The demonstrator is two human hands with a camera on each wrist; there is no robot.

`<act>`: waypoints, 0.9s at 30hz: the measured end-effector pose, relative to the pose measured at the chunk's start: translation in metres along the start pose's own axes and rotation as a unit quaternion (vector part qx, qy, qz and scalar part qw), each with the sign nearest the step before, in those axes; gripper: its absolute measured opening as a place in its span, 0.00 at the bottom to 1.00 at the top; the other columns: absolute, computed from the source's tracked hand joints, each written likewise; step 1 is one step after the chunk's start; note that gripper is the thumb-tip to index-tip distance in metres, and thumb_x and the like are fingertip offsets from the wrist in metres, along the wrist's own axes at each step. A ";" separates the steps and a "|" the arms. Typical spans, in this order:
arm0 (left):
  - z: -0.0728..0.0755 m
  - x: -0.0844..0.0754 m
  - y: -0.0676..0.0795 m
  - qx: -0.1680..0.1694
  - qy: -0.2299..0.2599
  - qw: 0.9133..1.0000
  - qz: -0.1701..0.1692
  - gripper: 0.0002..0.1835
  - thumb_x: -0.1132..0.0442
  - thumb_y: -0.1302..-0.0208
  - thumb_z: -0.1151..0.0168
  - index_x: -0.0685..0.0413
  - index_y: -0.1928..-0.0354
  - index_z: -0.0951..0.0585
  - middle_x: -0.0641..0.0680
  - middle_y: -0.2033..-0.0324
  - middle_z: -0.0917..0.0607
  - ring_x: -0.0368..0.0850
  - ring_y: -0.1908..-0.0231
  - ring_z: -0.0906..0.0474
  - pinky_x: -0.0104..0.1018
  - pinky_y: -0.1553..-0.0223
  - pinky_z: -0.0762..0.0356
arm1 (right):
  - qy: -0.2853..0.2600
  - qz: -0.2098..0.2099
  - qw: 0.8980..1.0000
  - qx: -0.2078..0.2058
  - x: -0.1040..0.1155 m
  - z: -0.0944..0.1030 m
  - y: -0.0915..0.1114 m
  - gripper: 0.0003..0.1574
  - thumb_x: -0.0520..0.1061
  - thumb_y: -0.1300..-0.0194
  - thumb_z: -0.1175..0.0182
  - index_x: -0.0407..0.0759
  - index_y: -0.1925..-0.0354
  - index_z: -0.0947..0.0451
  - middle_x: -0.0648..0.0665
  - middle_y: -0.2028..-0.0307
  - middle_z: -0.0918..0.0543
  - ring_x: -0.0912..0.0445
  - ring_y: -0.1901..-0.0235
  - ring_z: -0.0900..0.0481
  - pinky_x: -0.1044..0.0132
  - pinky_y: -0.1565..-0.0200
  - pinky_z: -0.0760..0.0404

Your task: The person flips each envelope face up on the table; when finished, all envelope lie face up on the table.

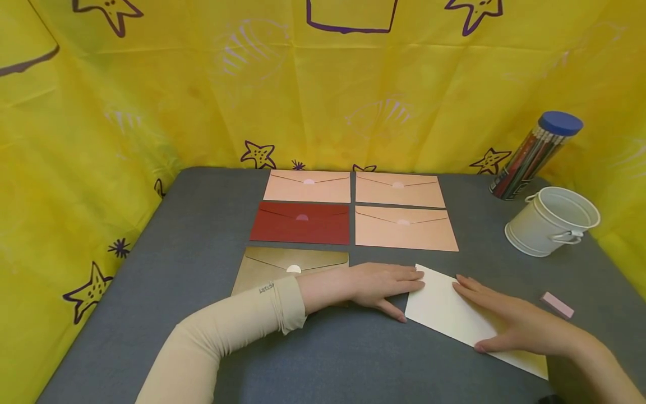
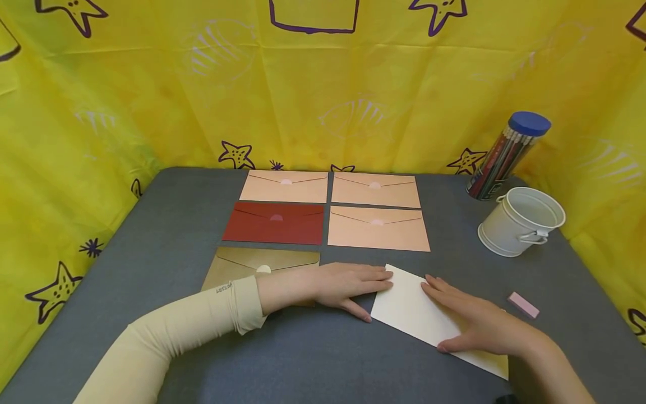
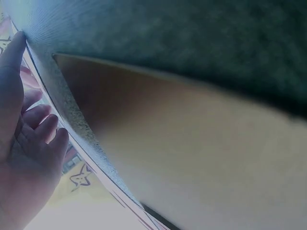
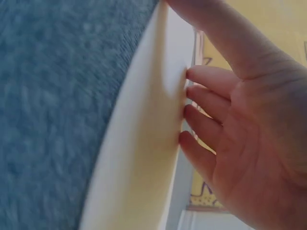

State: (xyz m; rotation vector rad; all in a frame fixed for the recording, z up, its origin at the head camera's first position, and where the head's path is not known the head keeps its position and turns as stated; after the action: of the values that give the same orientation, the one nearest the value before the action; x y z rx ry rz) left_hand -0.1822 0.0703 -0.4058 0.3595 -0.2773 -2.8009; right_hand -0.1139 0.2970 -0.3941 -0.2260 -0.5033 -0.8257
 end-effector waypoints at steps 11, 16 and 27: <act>-0.003 -0.001 0.003 0.024 -0.028 0.999 0.018 0.55 0.24 0.43 0.49 0.49 0.23 0.49 0.49 0.24 0.53 0.38 0.26 0.63 0.26 0.31 0.56 | -0.008 0.022 0.999 0.022 0.013 -0.008 -0.027 0.55 0.62 0.41 0.33 0.44 0.25 0.44 0.38 0.27 0.43 0.74 0.29 0.60 0.88 0.41 0.57; -0.001 -0.003 0.007 0.024 -0.033 0.998 0.038 0.53 0.25 0.42 0.48 0.51 0.23 0.47 0.52 0.24 0.51 0.41 0.26 0.60 0.28 0.32 0.48 | 0.006 0.033 0.999 0.018 0.015 -0.009 -0.031 0.57 0.63 0.42 0.33 0.42 0.26 0.44 0.36 0.27 0.42 0.73 0.29 0.61 0.87 0.39 0.58; -0.002 -0.010 0.011 0.006 -0.146 0.989 0.031 0.48 0.27 0.36 0.54 0.54 0.26 0.41 0.57 0.27 0.42 0.47 0.27 0.48 0.29 0.35 0.41 | 0.047 0.043 0.998 0.003 0.012 -0.008 -0.021 0.60 0.66 0.45 0.31 0.44 0.25 0.44 0.37 0.27 0.43 0.72 0.28 0.61 0.85 0.37 0.62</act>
State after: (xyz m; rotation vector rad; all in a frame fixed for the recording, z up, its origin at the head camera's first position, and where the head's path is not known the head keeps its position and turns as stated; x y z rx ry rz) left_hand -0.1696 0.0626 -0.4035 -0.0592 -0.3623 -2.7865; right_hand -0.1196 0.2724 -0.3947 -0.2010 -0.4050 -0.7482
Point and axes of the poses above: each hand's wrist, its own y-axis away from the middle knuckle, its own z-axis out of the back of the hand, x = y × z, the point moved 5 cm from there along -y, towards the middle knuckle
